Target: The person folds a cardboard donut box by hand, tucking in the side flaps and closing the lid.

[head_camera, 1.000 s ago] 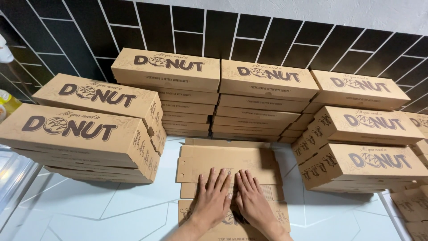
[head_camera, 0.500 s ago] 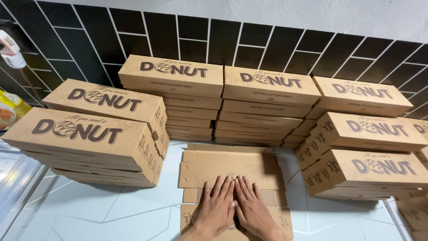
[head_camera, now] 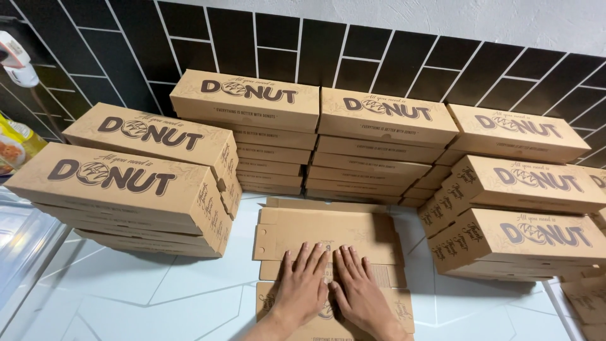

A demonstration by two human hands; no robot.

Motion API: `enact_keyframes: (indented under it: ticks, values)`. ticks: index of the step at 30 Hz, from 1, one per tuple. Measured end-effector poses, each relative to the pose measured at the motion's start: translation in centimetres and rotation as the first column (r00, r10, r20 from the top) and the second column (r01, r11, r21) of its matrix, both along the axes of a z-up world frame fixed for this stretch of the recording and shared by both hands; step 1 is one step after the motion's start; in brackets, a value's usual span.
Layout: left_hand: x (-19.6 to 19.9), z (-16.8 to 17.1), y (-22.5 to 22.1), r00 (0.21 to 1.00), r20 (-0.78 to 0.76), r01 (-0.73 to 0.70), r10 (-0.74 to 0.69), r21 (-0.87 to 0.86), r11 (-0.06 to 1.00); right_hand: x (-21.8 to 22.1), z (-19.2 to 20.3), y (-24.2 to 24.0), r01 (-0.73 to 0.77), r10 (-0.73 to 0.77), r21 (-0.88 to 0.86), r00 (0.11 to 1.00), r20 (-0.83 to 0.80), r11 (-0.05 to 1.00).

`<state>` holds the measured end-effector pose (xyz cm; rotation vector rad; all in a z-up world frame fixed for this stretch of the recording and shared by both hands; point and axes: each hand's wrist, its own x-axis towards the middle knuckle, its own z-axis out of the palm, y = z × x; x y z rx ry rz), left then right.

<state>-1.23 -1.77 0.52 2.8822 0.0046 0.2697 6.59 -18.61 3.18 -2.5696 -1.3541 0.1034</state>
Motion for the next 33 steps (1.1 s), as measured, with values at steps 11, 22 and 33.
enact_keyframes:
  ticks: [11,22,33]
  values:
    - [-0.3,-0.8,0.3,0.939,0.305,-0.222,0.156,0.194,0.956,1.0,-0.6,-0.8,0.239,-0.243,-0.083,0.970,-0.034,0.967]
    - [-1.7,-1.5,7.8,0.921,-0.026,-0.389,0.389,0.016,0.921,3.4,2.1,-5.2,0.471,-0.478,-0.082,0.869,-0.125,0.878]
    - [-2.8,2.1,9.0,0.821,0.214,-0.438,0.529,-0.359,0.824,2.8,6.2,-5.8,0.692,-0.520,0.287,0.700,-0.489,0.662]
